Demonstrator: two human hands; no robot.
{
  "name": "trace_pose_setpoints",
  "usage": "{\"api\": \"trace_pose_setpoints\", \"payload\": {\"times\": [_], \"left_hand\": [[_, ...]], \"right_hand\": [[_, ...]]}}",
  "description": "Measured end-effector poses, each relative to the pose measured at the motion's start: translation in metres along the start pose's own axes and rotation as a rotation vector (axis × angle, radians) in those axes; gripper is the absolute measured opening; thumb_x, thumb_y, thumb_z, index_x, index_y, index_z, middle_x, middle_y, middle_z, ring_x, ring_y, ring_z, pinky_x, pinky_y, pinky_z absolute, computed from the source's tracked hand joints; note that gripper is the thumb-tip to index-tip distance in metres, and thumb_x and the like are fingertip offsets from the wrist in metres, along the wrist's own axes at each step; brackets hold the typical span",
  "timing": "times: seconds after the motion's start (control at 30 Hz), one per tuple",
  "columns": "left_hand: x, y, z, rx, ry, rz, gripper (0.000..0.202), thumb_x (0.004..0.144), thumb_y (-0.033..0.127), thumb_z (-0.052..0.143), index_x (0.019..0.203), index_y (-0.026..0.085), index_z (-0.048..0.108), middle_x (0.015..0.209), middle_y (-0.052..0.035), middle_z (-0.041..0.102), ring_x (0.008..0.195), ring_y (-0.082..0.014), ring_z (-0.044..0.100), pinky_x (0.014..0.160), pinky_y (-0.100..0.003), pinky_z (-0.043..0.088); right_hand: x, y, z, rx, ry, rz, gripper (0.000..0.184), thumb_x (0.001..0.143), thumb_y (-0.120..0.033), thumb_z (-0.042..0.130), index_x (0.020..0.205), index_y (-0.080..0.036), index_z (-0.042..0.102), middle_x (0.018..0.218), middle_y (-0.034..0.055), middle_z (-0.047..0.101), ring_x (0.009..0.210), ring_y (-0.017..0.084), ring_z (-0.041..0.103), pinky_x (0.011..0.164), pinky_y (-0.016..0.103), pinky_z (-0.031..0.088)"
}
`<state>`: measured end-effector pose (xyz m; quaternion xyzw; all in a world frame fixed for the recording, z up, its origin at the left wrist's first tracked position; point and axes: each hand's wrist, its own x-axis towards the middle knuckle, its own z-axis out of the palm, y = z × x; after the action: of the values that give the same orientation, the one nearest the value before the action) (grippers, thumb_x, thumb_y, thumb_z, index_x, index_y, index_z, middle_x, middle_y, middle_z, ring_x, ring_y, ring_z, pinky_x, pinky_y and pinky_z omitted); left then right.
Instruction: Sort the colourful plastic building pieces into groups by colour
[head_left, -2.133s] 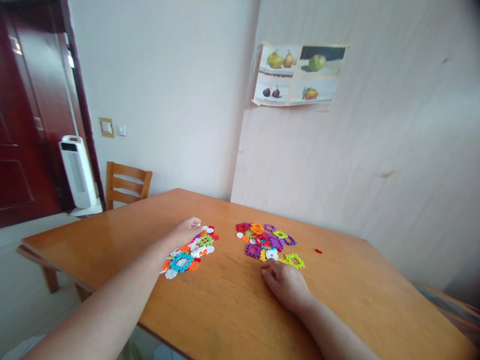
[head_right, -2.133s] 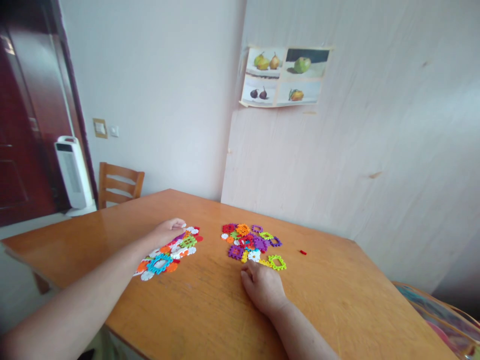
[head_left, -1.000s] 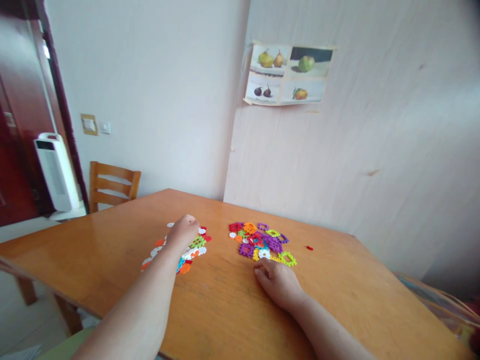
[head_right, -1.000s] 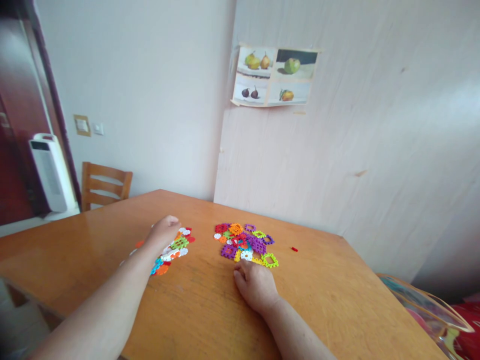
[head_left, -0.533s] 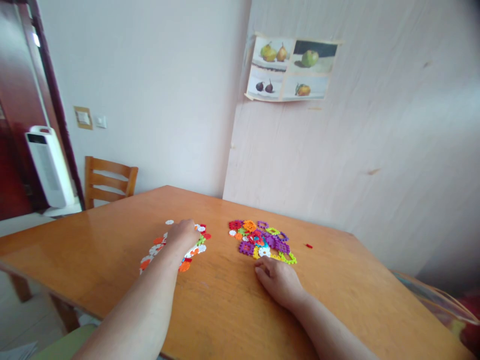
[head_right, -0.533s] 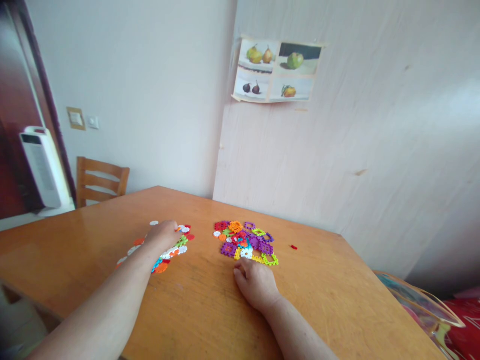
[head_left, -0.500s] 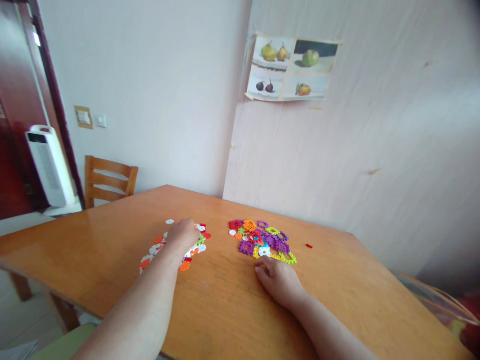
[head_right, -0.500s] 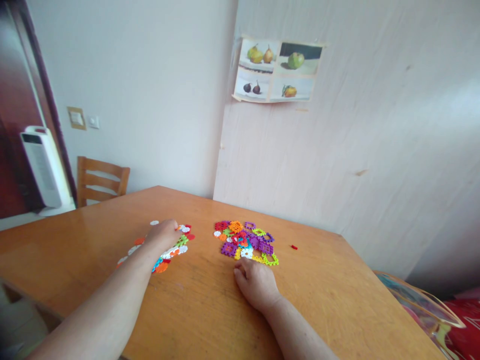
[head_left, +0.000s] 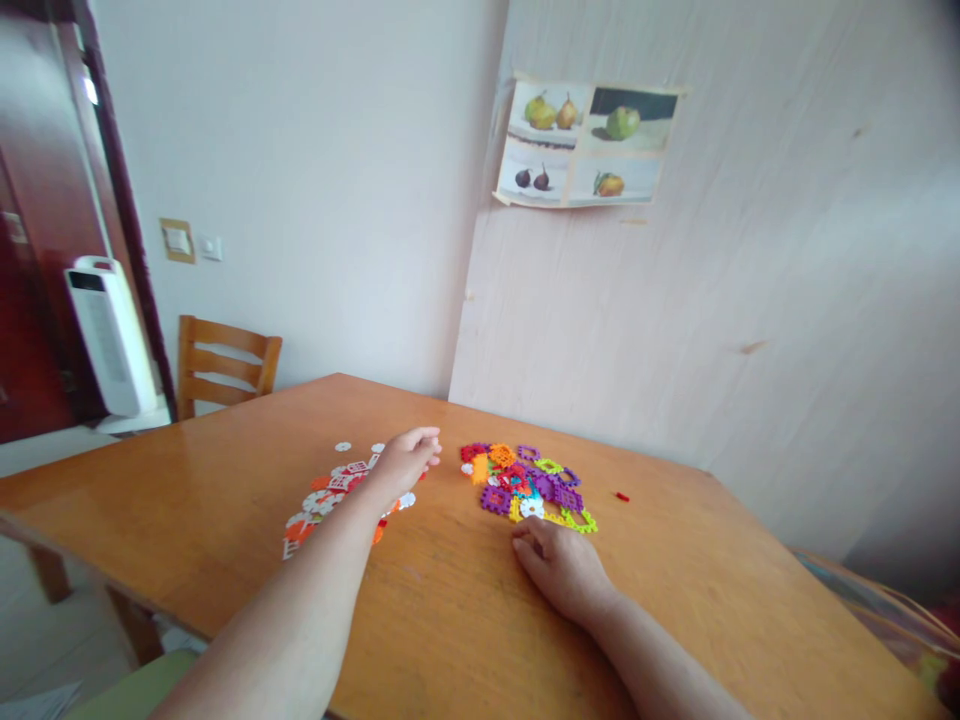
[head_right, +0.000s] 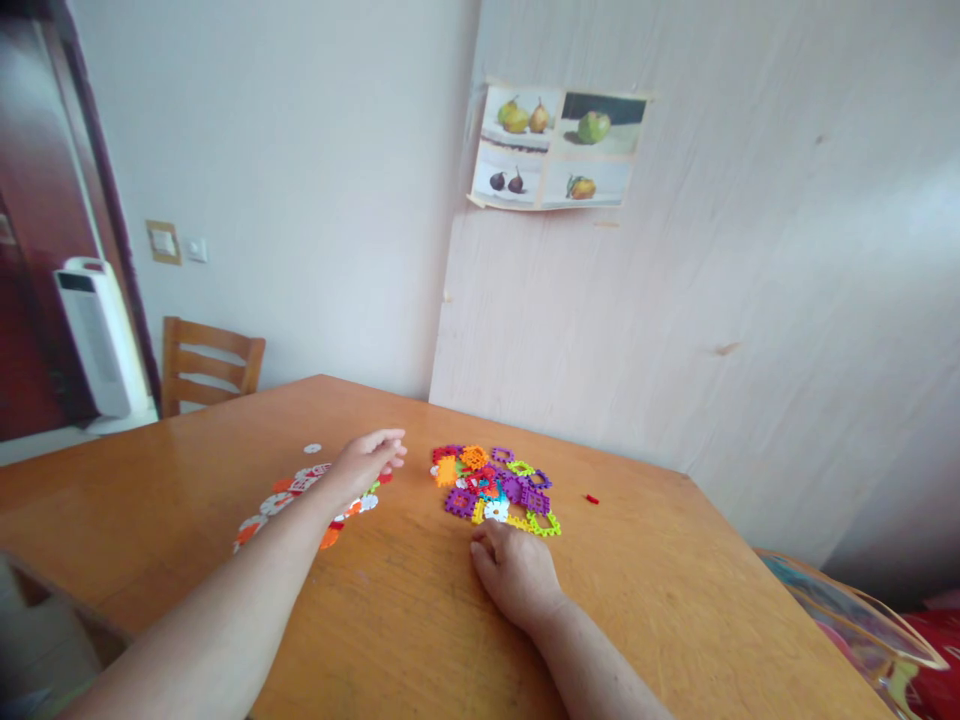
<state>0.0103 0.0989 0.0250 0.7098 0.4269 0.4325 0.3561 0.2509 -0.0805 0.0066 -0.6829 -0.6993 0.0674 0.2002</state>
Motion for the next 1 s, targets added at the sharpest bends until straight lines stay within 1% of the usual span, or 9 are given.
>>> {"api": "trace_pose_setpoints", "payload": {"times": [0.03, 0.1, 0.23, 0.33, 0.5, 0.67, 0.77, 0.9, 1.0], "left_hand": [[0.001, -0.003, -0.001, 0.042, 0.011, 0.0, 0.041, 0.084, 0.037, 0.049, 0.117, 0.017, 0.062, 0.103, -0.0092, 0.071, 0.089, -0.019, 0.066, 0.075, -0.029, 0.05], [0.001, -0.009, -0.006, 0.249, 0.035, 0.018, 0.034, 0.082, 0.031, 0.05, 0.11, 0.021, 0.065, 0.105, -0.0076, 0.07, 0.096, -0.0195, 0.064, 0.081, -0.029, 0.048], [-0.003, -0.014, -0.013, 0.791, -0.042, 0.068, 0.019, 0.075, 0.025, 0.054, 0.084, 0.025, 0.072, 0.095, -0.0078, 0.069, 0.097, -0.0251, 0.06, 0.086, -0.035, 0.043], [-0.009, -0.011, -0.011, 0.979, -0.048, 0.06, 0.02, 0.075, 0.027, 0.055, 0.082, 0.026, 0.073, 0.101, -0.0092, 0.066, 0.1, -0.0282, 0.056, 0.086, -0.039, 0.04], [-0.008, -0.012, -0.007, 1.005, -0.05, -0.012, 0.021, 0.077, 0.032, 0.053, 0.084, 0.027, 0.073, 0.107, -0.0103, 0.063, 0.105, -0.0297, 0.052, 0.088, -0.041, 0.039], [-0.006, -0.013, -0.006, 0.947, -0.06, -0.049, 0.019, 0.072, 0.038, 0.058, 0.079, 0.026, 0.072, 0.106, -0.0099, 0.064, 0.107, -0.0316, 0.052, 0.087, -0.042, 0.04], [-0.008, -0.007, -0.004, 0.883, -0.064, -0.054, 0.015, 0.069, 0.035, 0.061, 0.076, 0.026, 0.071, 0.104, -0.0094, 0.065, 0.102, -0.0304, 0.055, 0.086, -0.04, 0.041], [-0.01, 0.004, -0.003, 0.817, -0.009, -0.021, 0.01, 0.064, 0.028, 0.063, 0.072, 0.025, 0.069, 0.097, -0.0078, 0.068, 0.097, -0.029, 0.058, 0.084, -0.039, 0.041], [-0.009, 0.006, -0.003, 0.782, 0.003, -0.006, 0.005, 0.066, 0.023, 0.061, 0.068, 0.025, 0.065, 0.082, -0.0039, 0.068, 0.089, -0.0249, 0.06, 0.081, -0.035, 0.04]], "right_hand": [[0.0, 0.0, 0.0, -0.002, -0.004, 0.001, 0.024, 0.089, -0.033, 0.047, 0.102, -0.026, 0.066, 0.09, 0.0006, 0.072, 0.083, 0.015, 0.064, 0.068, 0.023, 0.037], [0.0, 0.0, 0.0, -0.002, -0.01, 0.003, 0.025, 0.089, -0.033, 0.047, 0.103, -0.026, 0.066, 0.09, 0.0008, 0.072, 0.082, 0.015, 0.064, 0.067, 0.023, 0.037], [0.0, 0.001, 0.001, 0.001, 0.0, -0.01, 0.025, 0.09, -0.034, 0.046, 0.102, -0.026, 0.066, 0.089, 0.0003, 0.071, 0.081, 0.015, 0.064, 0.066, 0.022, 0.037], [0.0, 0.001, 0.001, 0.001, 0.013, -0.016, 0.024, 0.09, -0.035, 0.046, 0.102, -0.027, 0.066, 0.091, 0.0, 0.071, 0.082, 0.015, 0.064, 0.067, 0.022, 0.038], [0.0, 0.0, 0.001, -0.007, 0.005, -0.021, 0.024, 0.09, -0.034, 0.046, 0.101, -0.026, 0.066, 0.092, 0.0, 0.071, 0.082, 0.014, 0.064, 0.068, 0.022, 0.038], [0.0, 0.001, 0.001, -0.011, 0.006, -0.014, 0.025, 0.09, -0.034, 0.046, 0.102, -0.027, 0.066, 0.094, 0.0005, 0.072, 0.085, 0.015, 0.064, 0.07, 0.022, 0.039], [0.0, 0.0, 0.0, -0.007, 0.009, -0.015, 0.025, 0.09, -0.034, 0.046, 0.103, -0.027, 0.066, 0.094, 0.0008, 0.072, 0.087, 0.016, 0.064, 0.072, 0.023, 0.039], [-0.001, -0.002, -0.001, -0.009, -0.01, -0.004, 0.025, 0.09, -0.033, 0.046, 0.102, -0.026, 0.066, 0.094, 0.0014, 0.072, 0.085, 0.016, 0.064, 0.071, 0.022, 0.039], [-0.001, -0.003, -0.002, -0.018, -0.018, 0.004, 0.024, 0.09, -0.033, 0.047, 0.102, -0.026, 0.066, 0.096, 0.0016, 0.072, 0.087, 0.015, 0.064, 0.071, 0.022, 0.039]]}}
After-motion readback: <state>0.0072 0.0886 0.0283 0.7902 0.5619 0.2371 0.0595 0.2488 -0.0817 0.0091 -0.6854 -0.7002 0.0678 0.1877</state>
